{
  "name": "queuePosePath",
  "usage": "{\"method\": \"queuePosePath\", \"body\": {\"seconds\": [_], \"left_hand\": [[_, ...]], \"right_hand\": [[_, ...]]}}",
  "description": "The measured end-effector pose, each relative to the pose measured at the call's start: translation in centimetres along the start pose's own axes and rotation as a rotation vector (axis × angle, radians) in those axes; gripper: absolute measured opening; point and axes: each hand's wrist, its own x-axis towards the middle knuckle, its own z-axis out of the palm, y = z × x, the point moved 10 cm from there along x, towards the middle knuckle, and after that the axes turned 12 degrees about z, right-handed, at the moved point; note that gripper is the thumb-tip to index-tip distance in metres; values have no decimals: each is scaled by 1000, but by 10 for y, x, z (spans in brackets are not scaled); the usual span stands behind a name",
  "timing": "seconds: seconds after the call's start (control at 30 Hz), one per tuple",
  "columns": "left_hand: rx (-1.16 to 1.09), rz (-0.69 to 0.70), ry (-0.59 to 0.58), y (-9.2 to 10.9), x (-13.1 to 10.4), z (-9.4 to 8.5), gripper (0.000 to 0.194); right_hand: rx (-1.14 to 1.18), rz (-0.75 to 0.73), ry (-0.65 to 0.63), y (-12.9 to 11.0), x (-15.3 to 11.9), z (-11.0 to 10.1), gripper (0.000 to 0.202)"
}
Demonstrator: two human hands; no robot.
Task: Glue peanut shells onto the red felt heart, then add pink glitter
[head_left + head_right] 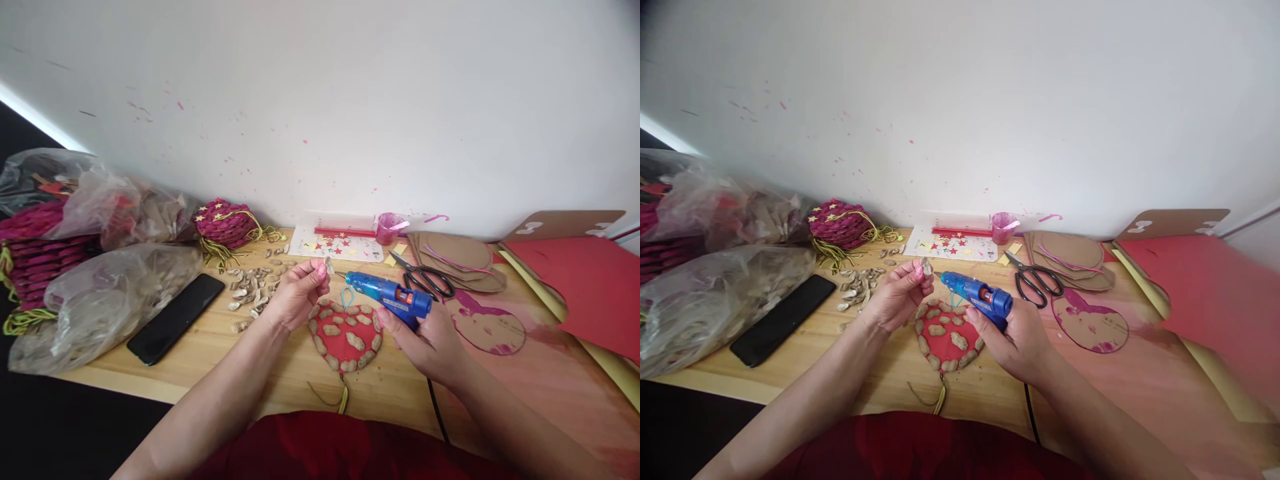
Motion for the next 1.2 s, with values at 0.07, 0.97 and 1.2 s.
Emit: {"method": "queuePosePath", "body": {"seconds": [0.07, 0.97, 1.2], "left_hand": [[2, 6, 13, 1, 1, -1, 39], [759, -12, -32, 34, -97, -49, 31], [1235, 378, -424, 38, -91, 26, 8]], "right_hand": [[6, 24, 18, 4, 1, -1, 32], [432, 304, -11, 49, 25, 10, 51], [418, 358, 1, 69, 31, 19, 49]]}}
